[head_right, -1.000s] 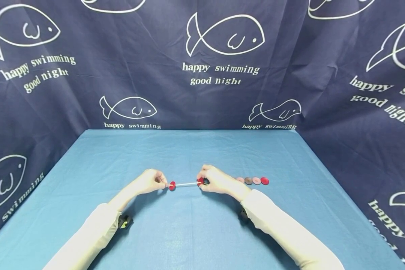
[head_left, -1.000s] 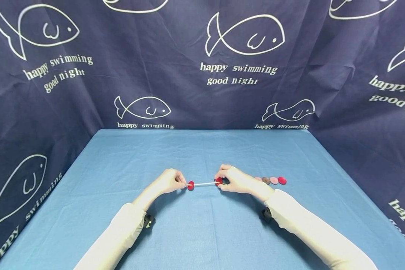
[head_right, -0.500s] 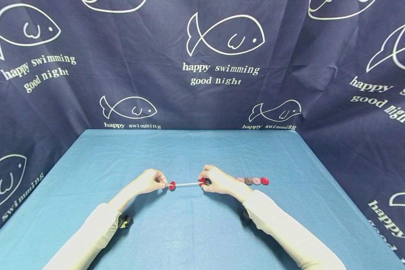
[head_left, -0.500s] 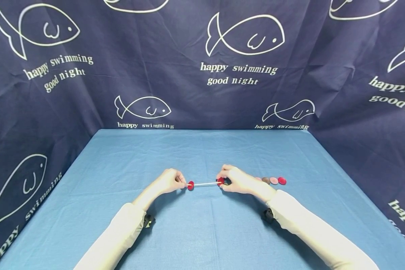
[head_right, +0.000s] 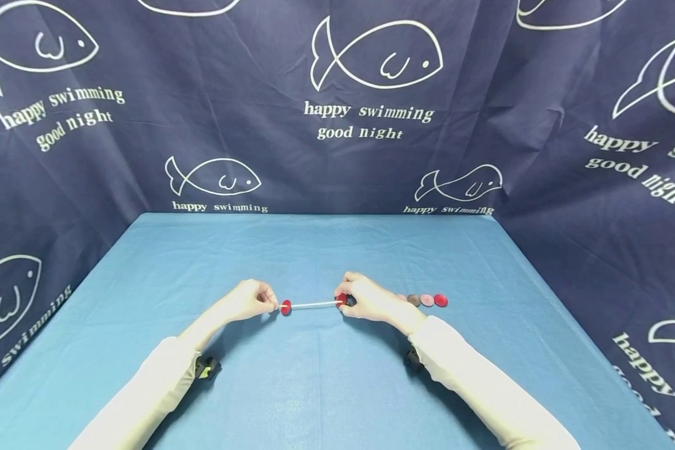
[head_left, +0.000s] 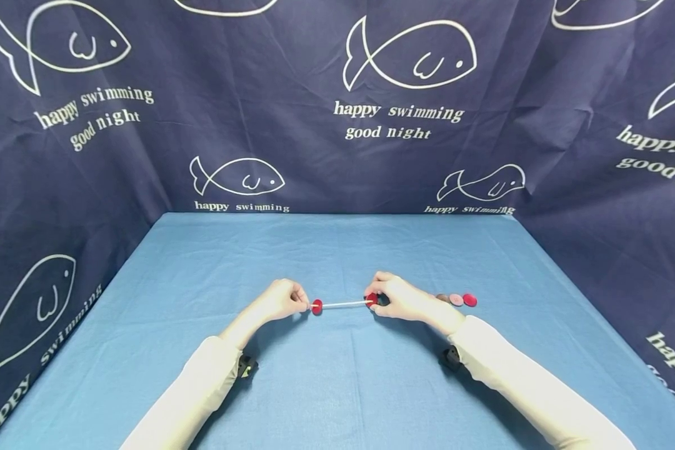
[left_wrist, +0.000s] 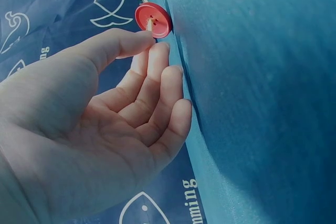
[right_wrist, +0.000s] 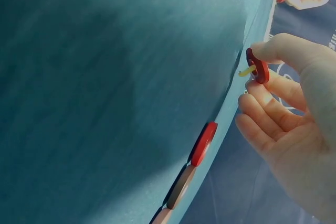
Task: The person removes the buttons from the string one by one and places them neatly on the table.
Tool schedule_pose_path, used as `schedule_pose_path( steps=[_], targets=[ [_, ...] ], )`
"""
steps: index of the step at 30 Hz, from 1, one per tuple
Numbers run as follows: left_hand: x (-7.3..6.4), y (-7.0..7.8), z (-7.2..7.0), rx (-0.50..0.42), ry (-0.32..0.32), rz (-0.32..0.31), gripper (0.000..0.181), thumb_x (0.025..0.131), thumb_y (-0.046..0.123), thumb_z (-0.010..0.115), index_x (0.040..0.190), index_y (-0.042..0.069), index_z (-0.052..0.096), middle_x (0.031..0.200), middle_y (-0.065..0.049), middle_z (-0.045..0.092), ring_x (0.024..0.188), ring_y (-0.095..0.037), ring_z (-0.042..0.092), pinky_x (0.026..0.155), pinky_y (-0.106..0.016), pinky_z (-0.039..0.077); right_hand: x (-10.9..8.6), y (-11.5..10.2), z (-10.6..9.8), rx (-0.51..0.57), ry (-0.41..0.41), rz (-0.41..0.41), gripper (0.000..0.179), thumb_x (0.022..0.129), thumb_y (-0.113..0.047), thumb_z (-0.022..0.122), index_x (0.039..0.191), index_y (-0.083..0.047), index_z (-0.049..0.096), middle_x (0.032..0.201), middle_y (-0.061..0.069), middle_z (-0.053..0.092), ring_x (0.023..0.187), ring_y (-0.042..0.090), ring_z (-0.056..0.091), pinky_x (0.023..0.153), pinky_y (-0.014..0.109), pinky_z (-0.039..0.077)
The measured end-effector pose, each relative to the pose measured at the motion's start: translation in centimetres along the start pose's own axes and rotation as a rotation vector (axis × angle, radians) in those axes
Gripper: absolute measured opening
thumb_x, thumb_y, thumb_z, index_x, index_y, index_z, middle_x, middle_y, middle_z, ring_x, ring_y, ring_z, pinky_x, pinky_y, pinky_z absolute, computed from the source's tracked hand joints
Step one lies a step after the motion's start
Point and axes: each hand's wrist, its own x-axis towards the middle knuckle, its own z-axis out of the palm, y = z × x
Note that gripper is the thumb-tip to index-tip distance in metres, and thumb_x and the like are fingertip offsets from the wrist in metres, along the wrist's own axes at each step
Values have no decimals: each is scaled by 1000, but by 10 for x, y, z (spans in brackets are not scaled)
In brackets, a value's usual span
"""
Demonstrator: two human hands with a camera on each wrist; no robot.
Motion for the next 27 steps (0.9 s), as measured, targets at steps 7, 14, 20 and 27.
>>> schedule_pose_path(
  steps=[7, 14, 20, 27],
  targets=[
    [0, 0, -1, 5, -6, 15, 4, 79, 10, 67, 77, 6, 69, 65, 1, 65, 54, -6, 54, 54, -23, 45, -2, 1, -1, -4, 4, 1, 16, 78, -9, 69, 93, -5, 68, 85, 4, 54, 81, 21, 55, 74, 29, 46],
    [1, 0, 0, 6, -4, 13, 4, 78, 9, 67, 77, 6, 69, 65, 1, 65, 53, -6, 53, 54, -22, 44, -4, 3, -1, -12, 11, 0, 16, 78, -8, 70, 93, -6, 68, 85, 3, 54, 81, 16, 54, 75, 29, 46],
    [1, 1, 0, 9, 4, 13, 5, 78, 10, 68, 76, 6, 69, 64, 2, 64, 53, -6, 53, 54, -22, 43, -5, 3, -2, -18, 7, 18, 15, 78, -9, 70, 93, -6, 68, 85, 3, 54, 82, 16, 53, 76, 30, 46],
    [1, 1, 0, 1, 1, -4, 5, 78, 10, 69, 75, 7, 69, 64, 3, 64, 53, -6, 53, 53, -22, 43, -7, 4, -4, -16, 25, -16, 16, 77, -7, 69, 93, -4, 67, 84, 5, 54, 80, 16, 53, 73, 28, 45]
  ],
)
